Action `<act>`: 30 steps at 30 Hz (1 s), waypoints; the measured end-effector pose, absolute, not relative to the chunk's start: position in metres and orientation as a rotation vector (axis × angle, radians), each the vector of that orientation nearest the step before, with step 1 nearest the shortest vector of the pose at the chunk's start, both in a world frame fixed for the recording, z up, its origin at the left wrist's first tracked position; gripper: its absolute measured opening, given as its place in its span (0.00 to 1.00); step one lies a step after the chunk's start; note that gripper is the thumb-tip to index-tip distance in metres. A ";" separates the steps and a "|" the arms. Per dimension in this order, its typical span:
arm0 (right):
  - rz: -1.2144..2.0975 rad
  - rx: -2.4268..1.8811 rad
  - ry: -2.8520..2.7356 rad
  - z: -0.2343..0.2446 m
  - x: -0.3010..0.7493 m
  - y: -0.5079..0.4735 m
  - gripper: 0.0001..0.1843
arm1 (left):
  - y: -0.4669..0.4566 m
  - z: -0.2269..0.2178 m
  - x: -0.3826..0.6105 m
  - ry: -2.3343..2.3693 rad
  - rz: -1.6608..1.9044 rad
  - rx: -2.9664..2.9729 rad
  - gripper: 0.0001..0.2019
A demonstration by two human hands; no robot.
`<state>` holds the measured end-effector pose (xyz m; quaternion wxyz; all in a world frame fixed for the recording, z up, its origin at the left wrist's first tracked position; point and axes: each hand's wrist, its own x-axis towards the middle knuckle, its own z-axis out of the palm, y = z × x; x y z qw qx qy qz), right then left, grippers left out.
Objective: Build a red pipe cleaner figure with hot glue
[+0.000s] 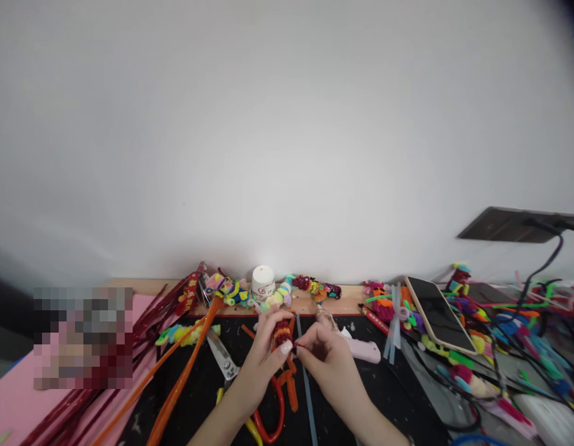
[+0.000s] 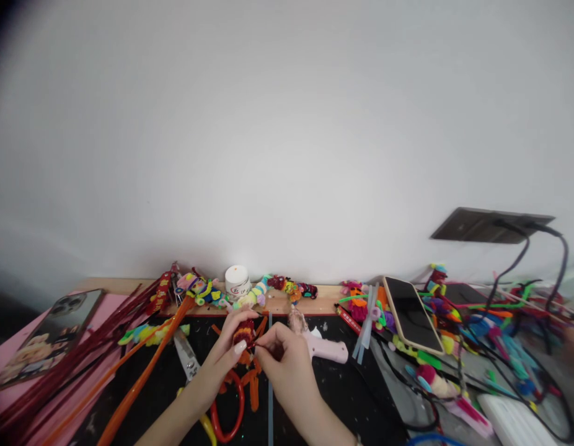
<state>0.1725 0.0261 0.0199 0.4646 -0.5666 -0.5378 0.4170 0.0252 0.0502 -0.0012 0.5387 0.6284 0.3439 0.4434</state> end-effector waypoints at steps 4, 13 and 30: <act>0.956 -1.409 -1.421 0.019 0.171 0.023 0.07 | 0.052 -0.002 0.027 0.873 1.025 1.442 0.15; 0.899 -1.453 -1.535 0.025 0.172 0.022 0.06 | 0.052 -0.003 0.027 0.829 1.029 1.366 0.16; 0.512 -1.420 -1.745 0.024 0.177 0.020 0.25 | 0.053 -0.006 0.030 0.843 1.213 1.103 0.15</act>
